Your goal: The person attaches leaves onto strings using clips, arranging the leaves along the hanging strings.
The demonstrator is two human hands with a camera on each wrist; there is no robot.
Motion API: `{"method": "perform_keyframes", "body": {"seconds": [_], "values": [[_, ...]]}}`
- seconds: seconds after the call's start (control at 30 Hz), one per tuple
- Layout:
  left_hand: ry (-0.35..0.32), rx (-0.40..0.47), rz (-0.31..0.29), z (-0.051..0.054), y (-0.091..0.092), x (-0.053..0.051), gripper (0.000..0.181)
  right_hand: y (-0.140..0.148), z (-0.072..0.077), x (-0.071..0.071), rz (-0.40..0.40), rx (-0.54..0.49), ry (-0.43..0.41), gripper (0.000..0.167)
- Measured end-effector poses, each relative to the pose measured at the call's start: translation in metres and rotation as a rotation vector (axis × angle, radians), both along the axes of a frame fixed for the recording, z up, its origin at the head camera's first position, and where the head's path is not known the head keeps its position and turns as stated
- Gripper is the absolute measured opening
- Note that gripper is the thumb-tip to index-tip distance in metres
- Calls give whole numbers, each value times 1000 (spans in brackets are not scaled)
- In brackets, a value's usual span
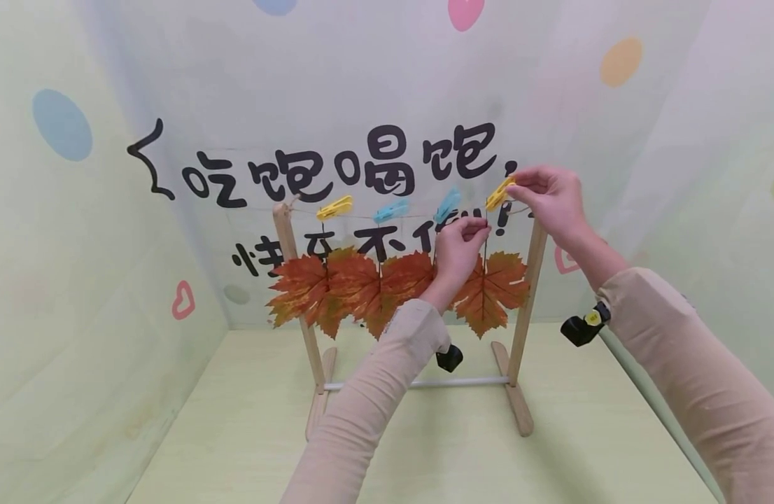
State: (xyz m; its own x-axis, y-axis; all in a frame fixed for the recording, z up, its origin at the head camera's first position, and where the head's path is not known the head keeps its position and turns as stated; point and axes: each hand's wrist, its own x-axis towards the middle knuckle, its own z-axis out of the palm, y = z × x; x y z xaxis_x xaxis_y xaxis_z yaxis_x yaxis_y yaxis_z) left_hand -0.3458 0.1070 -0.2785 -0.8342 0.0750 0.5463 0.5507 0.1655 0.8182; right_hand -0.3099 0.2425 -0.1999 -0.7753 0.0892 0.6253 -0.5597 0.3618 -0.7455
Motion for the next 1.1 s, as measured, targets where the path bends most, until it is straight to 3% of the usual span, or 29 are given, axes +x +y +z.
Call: {"method": "perform_keyframes", "body": {"seconds": [0.47,0.93,1.1], "values": [[9,7,8,-2,0,1,16,-5,-2,-3,-20,9,-48,25],[41,1,18,-2,-1,-1,15,-6,-2,-1,-43,66,-138,39],[17,0,-1,-4,-1,0,16,-4,-2,2,-50,74,-167,42]]}}
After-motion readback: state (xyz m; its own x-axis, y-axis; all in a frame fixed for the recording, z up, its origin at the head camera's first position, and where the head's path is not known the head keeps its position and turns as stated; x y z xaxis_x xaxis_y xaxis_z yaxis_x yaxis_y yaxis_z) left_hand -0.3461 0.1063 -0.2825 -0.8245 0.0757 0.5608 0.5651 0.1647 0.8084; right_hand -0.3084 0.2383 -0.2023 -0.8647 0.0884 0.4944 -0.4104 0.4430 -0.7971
